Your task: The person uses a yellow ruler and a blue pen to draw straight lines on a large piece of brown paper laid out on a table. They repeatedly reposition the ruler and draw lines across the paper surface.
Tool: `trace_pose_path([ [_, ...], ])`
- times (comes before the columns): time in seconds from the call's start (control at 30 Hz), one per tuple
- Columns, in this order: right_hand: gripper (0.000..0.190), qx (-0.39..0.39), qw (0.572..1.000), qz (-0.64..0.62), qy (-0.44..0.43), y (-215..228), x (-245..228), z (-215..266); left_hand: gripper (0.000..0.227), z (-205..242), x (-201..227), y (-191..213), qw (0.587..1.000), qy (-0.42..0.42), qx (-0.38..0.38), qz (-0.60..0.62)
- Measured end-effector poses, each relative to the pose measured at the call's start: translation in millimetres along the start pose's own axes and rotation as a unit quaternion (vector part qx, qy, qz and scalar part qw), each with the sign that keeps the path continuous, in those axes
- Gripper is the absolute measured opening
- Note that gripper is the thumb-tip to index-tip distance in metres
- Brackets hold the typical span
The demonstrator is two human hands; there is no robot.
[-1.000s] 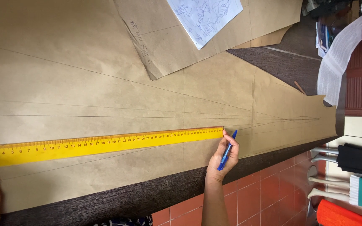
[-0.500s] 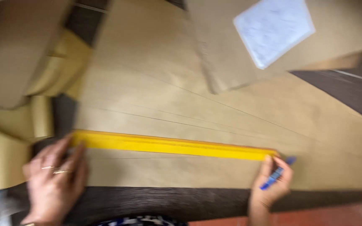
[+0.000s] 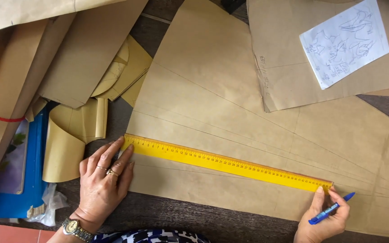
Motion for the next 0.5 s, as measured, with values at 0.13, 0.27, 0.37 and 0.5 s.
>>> trace_pose_path([
  [0.13,0.019,-0.004,1.000,-0.012,0.002,-1,-1,0,0.037,0,0,1,1.000,-0.002,-0.003,0.003],
  [0.27,0.019,-0.003,1.000,-0.018,0.001,-3,6,2,0.035,-2,0,3,1.000,-0.014,0.004,-0.012],
  [0.37,0.019,0.002,0.999,-0.033,-0.021,-4,10,3,0.031,-7,2,7,0.998,-0.038,0.012,-0.046],
  [0.5,0.017,0.010,0.999,-0.010,-0.049,-2,26,7,0.028,-4,-13,-5,0.992,-0.100,-0.008,-0.082],
])
Point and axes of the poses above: each hand's wrist, its own z-axis away from the middle knuckle, its own y-axis out of the back of the hand, x = y × z, the point moved 5 cm from there along -z, towards the middle knuckle, and after that the axes turned 13 degrees about y, right-handed, at the moved point
